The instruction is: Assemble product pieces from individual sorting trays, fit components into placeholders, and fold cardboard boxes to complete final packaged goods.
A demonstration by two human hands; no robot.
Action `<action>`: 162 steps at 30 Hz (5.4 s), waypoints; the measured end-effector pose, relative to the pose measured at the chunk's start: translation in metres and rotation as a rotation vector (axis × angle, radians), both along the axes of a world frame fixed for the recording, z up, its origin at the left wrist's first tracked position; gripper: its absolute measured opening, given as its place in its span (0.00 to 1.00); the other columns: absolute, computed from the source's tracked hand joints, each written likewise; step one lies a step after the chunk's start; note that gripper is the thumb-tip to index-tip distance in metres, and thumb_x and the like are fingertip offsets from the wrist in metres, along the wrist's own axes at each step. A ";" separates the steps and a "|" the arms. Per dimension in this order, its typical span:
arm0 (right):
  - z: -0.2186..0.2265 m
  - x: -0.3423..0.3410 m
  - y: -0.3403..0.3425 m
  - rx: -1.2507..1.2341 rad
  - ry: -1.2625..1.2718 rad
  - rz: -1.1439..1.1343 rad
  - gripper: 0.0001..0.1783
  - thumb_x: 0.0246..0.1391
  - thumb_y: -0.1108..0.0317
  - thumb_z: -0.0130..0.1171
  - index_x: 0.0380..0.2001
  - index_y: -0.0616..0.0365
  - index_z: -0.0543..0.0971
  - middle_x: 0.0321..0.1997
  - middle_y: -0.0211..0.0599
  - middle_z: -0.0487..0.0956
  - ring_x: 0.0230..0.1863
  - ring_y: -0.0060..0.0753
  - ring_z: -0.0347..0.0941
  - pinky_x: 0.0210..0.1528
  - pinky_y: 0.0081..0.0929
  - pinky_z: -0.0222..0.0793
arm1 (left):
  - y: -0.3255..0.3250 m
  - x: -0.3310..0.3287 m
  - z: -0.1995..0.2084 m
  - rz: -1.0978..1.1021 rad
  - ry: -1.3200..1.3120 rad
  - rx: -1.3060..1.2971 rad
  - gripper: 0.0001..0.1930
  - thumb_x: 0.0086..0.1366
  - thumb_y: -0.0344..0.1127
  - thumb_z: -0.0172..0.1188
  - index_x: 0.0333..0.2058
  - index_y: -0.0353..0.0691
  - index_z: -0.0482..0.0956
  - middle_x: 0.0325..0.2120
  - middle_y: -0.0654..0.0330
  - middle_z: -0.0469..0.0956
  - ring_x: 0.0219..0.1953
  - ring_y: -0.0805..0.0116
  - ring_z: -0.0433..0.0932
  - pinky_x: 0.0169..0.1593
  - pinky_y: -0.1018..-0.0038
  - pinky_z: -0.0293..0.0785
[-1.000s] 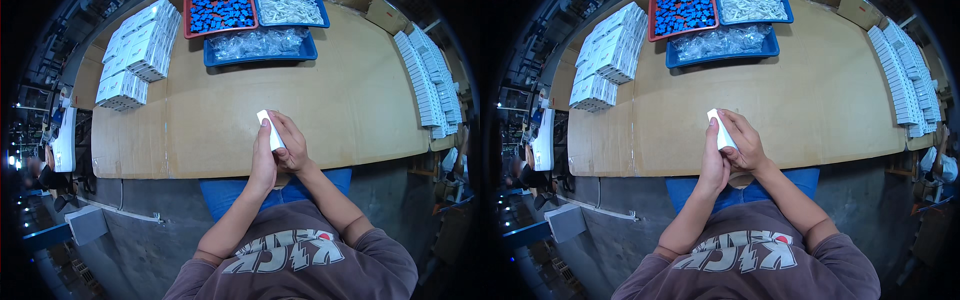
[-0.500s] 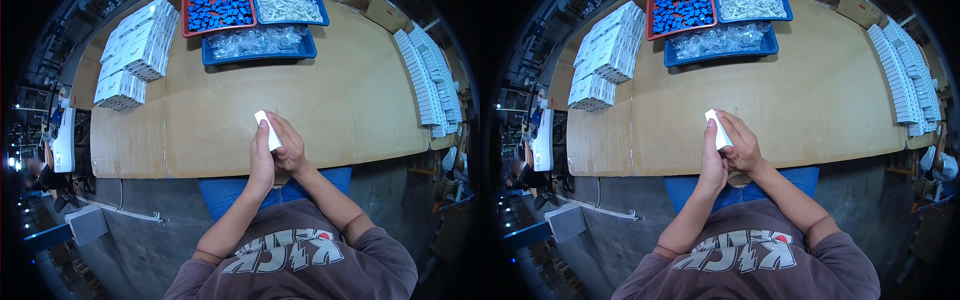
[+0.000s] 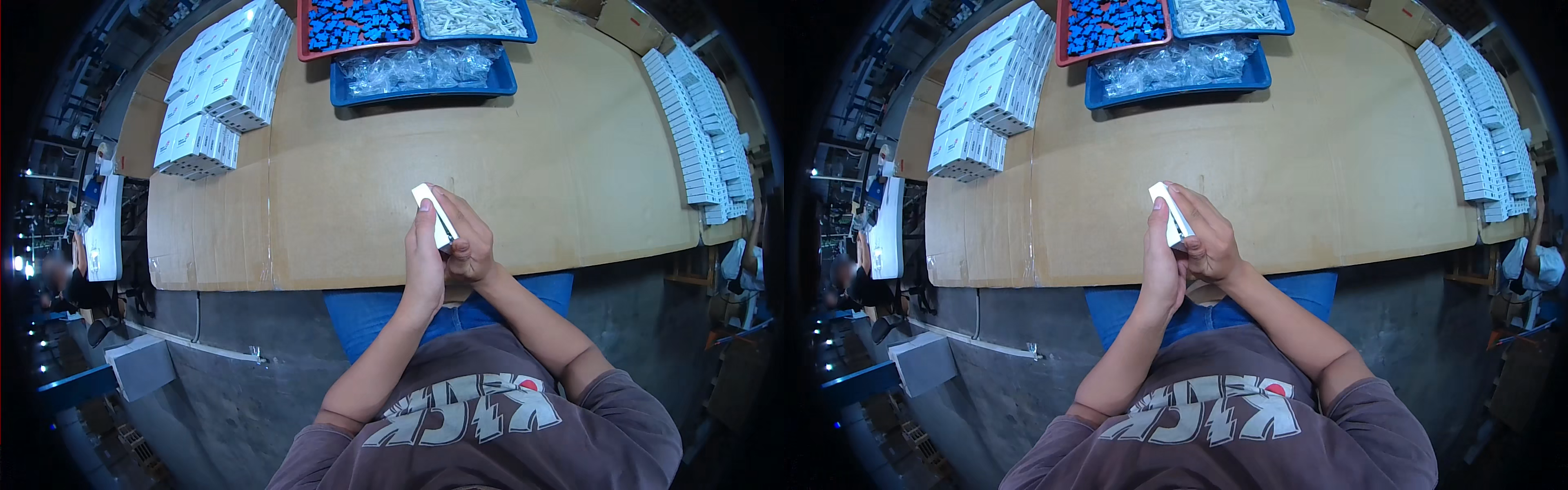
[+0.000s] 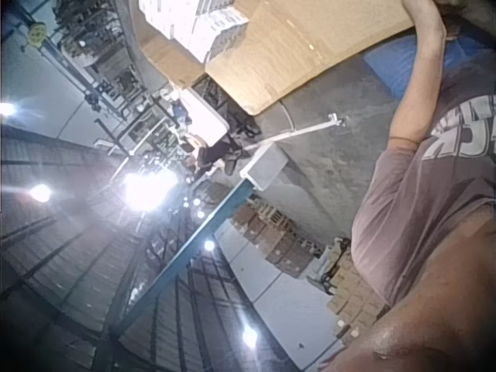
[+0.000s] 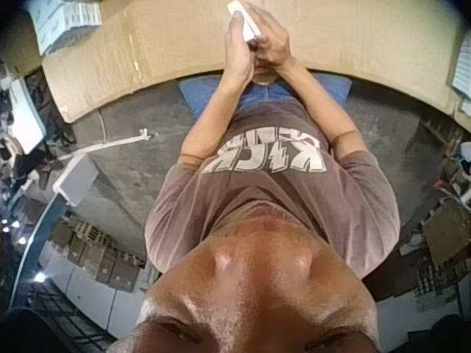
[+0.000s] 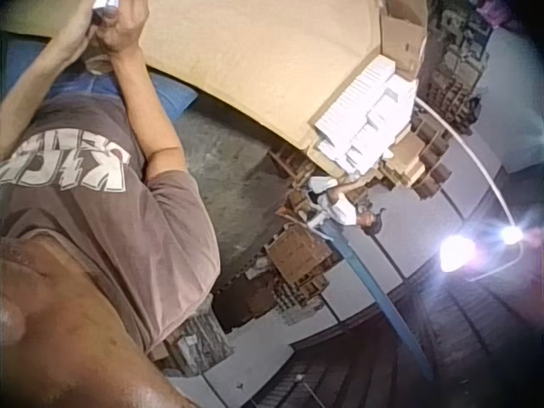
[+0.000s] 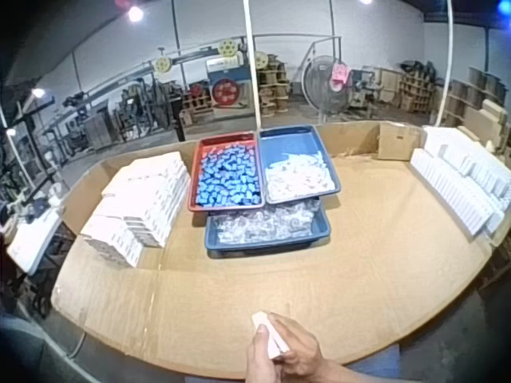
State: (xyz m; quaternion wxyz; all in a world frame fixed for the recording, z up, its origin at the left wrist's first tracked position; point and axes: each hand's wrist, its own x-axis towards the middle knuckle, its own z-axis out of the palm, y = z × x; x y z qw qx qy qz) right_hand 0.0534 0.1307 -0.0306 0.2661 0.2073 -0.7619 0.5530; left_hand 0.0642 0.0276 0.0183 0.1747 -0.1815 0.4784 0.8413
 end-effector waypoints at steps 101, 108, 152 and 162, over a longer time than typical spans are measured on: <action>0.015 0.000 0.029 0.046 -0.088 0.201 0.41 0.59 0.46 0.63 0.67 0.64 0.72 0.65 0.60 0.71 0.64 0.60 0.72 0.63 0.43 0.71 | -0.011 0.001 0.010 -0.207 0.033 0.113 0.34 0.78 0.64 0.42 0.64 0.38 0.67 0.52 0.54 0.78 0.53 0.66 0.80 0.54 0.70 0.78; 0.005 0.004 0.026 0.083 -0.060 0.121 0.42 0.65 0.41 0.57 0.67 0.70 0.70 0.64 0.64 0.73 0.63 0.62 0.74 0.62 0.45 0.72 | -0.007 0.003 -0.006 -0.199 0.001 0.025 0.34 0.77 0.67 0.43 0.62 0.40 0.69 0.48 0.60 0.79 0.49 0.71 0.80 0.52 0.72 0.78; 0.007 0.007 0.021 -0.221 -0.265 0.229 0.41 0.74 0.39 0.41 0.67 0.68 0.73 0.70 0.58 0.73 0.71 0.53 0.70 0.71 0.40 0.64 | -0.008 0.002 -0.005 -0.136 0.074 -0.065 0.34 0.77 0.68 0.43 0.60 0.41 0.71 0.46 0.60 0.78 0.49 0.70 0.77 0.53 0.70 0.74; 0.026 0.017 0.017 -0.181 -0.602 0.182 0.28 0.64 0.60 0.67 0.62 0.64 0.78 0.70 0.54 0.73 0.72 0.49 0.69 0.73 0.40 0.62 | -0.026 -0.009 -0.025 -0.087 0.380 -0.370 0.31 0.82 0.49 0.44 0.72 0.31 0.57 0.47 0.56 0.74 0.50 0.71 0.73 0.55 0.73 0.72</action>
